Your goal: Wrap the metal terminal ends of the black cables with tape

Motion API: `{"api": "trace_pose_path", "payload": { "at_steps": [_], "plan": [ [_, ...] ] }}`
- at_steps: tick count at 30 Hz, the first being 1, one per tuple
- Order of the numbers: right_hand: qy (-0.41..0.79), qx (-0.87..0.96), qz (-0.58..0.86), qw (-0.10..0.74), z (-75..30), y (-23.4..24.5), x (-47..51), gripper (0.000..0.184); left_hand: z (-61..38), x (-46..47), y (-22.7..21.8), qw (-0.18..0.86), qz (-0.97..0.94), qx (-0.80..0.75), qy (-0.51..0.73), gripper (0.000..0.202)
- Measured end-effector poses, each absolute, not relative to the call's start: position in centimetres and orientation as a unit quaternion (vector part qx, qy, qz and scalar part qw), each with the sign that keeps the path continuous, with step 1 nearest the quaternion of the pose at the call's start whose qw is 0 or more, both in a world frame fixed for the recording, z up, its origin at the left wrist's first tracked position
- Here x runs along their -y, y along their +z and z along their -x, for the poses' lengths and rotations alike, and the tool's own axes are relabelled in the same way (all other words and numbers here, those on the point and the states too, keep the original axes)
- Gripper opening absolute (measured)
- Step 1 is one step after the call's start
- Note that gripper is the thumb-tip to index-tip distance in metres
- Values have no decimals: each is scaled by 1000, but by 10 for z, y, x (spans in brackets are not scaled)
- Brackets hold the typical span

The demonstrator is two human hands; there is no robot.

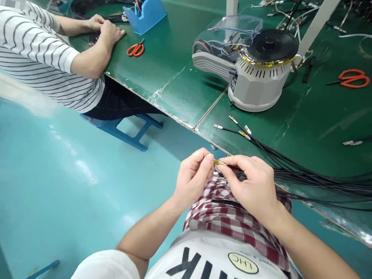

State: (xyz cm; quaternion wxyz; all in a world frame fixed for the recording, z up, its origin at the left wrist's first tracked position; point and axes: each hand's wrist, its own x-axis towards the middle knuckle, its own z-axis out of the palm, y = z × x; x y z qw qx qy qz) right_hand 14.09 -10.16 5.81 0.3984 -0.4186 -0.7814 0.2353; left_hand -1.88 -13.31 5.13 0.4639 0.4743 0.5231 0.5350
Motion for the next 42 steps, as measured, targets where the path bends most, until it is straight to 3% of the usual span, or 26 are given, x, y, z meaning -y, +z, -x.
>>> {"api": "trace_pose_path", "payload": {
  "at_steps": [3, 12, 16, 25, 35, 38, 42],
  "plan": [
    [154, 809, 396, 405, -141, 55, 102, 5, 20, 132, 50, 470, -468, -527, 531, 38],
    [258, 795, 428, 345, -151, 58, 101, 8, 20, 130, 54, 459, -489, -525, 523, 39],
    [290, 793, 418, 335, -155, 58, 102, 7, 22, 130, 52, 450, -498, -499, 548, 17],
    [339, 776, 413, 336, -157, 62, 103, 8, 35, 126, 48, 510, -529, -437, 519, 9],
    [291, 788, 393, 375, -160, 59, 99, 8, 30, 124, 52, 550, -482, -418, 539, 22],
    [286, 788, 393, 377, -160, 59, 98, 7, 32, 126, 53, 517, -499, -445, 535, 19],
    [266, 796, 397, 373, -157, 56, 98, 9, 32, 128, 52, 469, -512, -505, 514, 29]
  ]
}}
